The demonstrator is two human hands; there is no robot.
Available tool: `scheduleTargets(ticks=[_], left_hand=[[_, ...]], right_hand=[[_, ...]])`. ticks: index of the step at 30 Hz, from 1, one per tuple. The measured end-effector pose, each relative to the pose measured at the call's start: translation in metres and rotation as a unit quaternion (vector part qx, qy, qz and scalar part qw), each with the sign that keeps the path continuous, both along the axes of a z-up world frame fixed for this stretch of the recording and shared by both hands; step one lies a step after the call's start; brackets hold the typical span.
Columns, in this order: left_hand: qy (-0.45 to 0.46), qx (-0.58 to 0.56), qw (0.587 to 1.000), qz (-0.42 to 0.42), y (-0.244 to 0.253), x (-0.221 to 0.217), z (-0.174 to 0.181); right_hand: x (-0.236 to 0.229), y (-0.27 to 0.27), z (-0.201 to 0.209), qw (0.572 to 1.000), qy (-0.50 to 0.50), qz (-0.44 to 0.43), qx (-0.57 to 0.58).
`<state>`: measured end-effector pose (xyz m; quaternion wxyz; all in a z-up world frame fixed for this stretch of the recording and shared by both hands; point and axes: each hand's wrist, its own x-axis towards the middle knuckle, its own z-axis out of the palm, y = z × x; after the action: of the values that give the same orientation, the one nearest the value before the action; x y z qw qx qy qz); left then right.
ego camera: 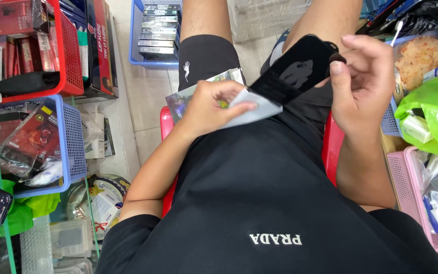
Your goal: Opening a screen protector package and inspecting the contents.
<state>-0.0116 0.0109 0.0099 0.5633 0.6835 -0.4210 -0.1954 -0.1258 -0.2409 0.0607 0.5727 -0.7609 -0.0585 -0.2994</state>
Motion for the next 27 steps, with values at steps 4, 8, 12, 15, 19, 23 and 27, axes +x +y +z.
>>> scheduleTargets(ticks=[4, 8, 12, 15, 19, 23, 27], left_hand=[[-0.056, -0.074, 0.994, 0.064, 0.004, -0.011, 0.011], [-0.079, -0.075, 0.991, 0.079, 0.008, -0.023, 0.017], [-0.063, -0.077, 0.991, 0.085, 0.010, -0.028, 0.019], [-0.054, -0.090, 0.990, 0.092, 0.012, -0.028, 0.017], [0.003, -0.143, 0.985, 0.096, 0.011, -0.026, 0.004], [0.056, -0.186, 0.975, 0.104, 0.008, -0.026, -0.007], [-0.051, -0.156, 0.984, 0.074, 0.005, -0.013, 0.016]], right_hand=[[-0.012, 0.007, -0.002, 0.997, -0.046, -0.044, -0.034], [-0.021, 0.013, 0.002, 0.968, -0.104, -0.053, -0.220], [-0.018, 0.032, 0.020, 0.954, -0.123, -0.015, -0.271], [-0.015, 0.036, 0.017, 0.947, -0.119, 0.024, -0.298], [-0.008, 0.042, 0.016, 0.937, -0.098, 0.076, -0.326], [-0.004, 0.054, 0.013, 0.955, -0.030, 0.082, -0.285], [0.003, 0.030, -0.009, 0.962, 0.017, 0.053, -0.268]])
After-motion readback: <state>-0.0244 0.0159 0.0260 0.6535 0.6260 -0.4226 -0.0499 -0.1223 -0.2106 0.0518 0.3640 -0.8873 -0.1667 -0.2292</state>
